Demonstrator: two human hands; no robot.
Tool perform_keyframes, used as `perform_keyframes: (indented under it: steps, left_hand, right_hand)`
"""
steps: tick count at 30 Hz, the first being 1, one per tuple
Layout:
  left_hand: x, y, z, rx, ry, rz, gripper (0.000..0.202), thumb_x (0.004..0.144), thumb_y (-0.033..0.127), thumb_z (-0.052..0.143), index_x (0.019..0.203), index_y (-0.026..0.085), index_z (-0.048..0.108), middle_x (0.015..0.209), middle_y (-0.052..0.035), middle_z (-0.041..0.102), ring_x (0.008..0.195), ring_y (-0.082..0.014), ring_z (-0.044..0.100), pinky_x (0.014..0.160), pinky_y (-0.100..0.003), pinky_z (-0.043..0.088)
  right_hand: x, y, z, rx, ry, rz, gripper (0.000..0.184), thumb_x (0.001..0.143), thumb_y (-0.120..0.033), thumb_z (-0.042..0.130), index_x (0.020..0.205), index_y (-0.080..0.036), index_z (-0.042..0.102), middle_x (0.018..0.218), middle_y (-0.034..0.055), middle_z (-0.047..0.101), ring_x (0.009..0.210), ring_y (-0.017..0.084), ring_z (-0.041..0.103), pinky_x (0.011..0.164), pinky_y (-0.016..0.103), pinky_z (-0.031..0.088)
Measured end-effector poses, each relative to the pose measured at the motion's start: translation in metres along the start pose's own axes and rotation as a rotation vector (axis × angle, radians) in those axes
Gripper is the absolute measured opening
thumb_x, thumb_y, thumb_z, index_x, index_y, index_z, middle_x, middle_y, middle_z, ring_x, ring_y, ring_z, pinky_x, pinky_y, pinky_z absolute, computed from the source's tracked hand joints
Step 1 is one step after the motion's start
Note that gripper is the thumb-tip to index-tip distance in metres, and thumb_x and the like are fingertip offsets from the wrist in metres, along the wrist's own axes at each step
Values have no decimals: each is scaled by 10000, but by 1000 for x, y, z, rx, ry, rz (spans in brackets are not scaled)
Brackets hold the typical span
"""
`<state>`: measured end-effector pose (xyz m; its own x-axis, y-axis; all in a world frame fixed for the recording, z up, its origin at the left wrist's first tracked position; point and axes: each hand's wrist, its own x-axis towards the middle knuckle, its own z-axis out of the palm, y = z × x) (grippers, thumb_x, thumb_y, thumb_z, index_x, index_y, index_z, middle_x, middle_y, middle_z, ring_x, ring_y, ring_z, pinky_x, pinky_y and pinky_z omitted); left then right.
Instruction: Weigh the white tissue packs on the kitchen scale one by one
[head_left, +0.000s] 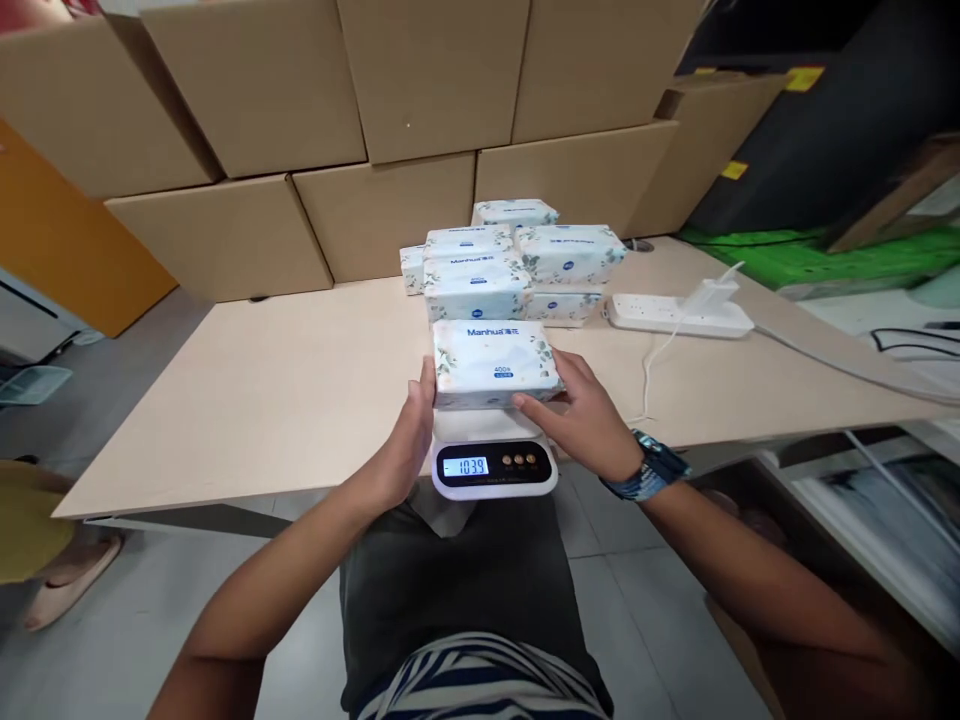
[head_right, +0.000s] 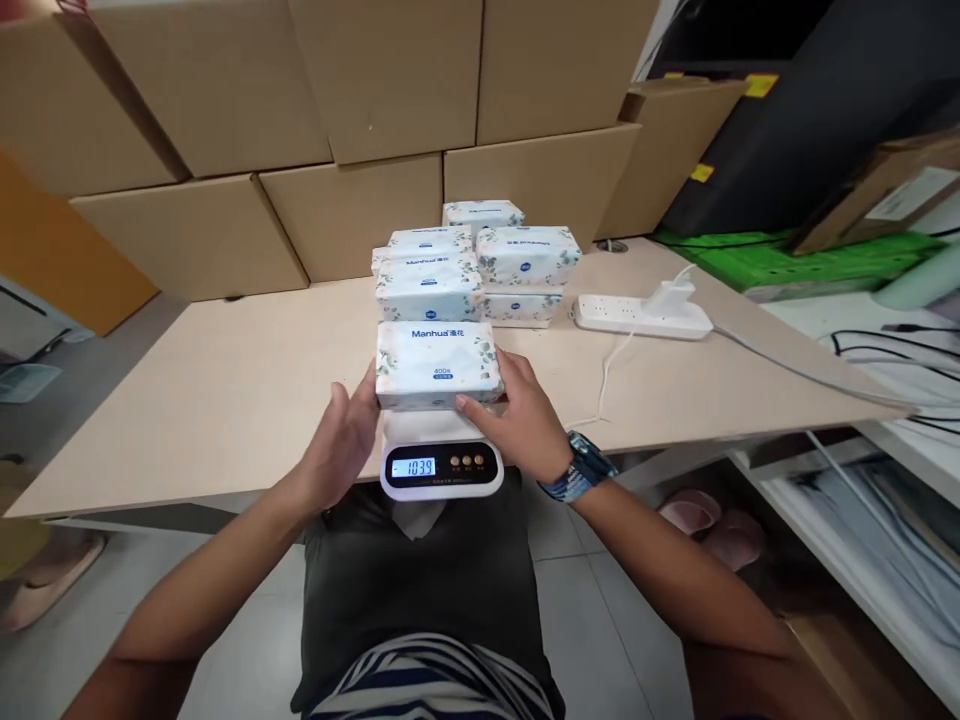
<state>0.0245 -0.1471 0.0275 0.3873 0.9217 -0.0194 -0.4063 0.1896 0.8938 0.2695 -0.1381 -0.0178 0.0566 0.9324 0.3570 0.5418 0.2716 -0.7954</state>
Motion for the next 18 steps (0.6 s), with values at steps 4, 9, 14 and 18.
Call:
perform_keyframes:
  steps: [4,9,14,18]
  left_hand:
    - [10,-12,6,58,38,-57,859,1012,798,317,1718,309,325,1790,20,337,1719,-275,62,1419,-492,106]
    - [32,5,-1,172,344,-27,1000,994,816,123,1747,162,193,1844,-83,145,1719,-226,103,1401,-374,102]
    - [53,-4,-18,228,316,4,952,1005,803,76,1739,217,232,1843,-51,162,1719,-201,107,1402,-383,69]
    - [53,-32,-17,43,124,-7,875,988,847,261,1689,335,369,1776,-14,372,1696,-304,215,1395,-524,203]
  right_hand:
    - [3,7,-2,-24,22,43,825,873,-664,723,1577,-269,553,1559,163,568,1466,411,549,1241,616,490]
    - [5,8,-8,22,-19,134,897,861,-720,701,1601,-245,522,1619,165,561,1422,428,596,1110,606,587]
    - [0,8,-5,-14,-71,66,607,905,-599,687,1422,-281,667,1376,121,762,1214,403,727,1023,618,615]
    - [-7,8,4,-90,-10,78,504,887,-589,688,1304,-306,694,1297,102,798,1257,441,709,1185,742,452]
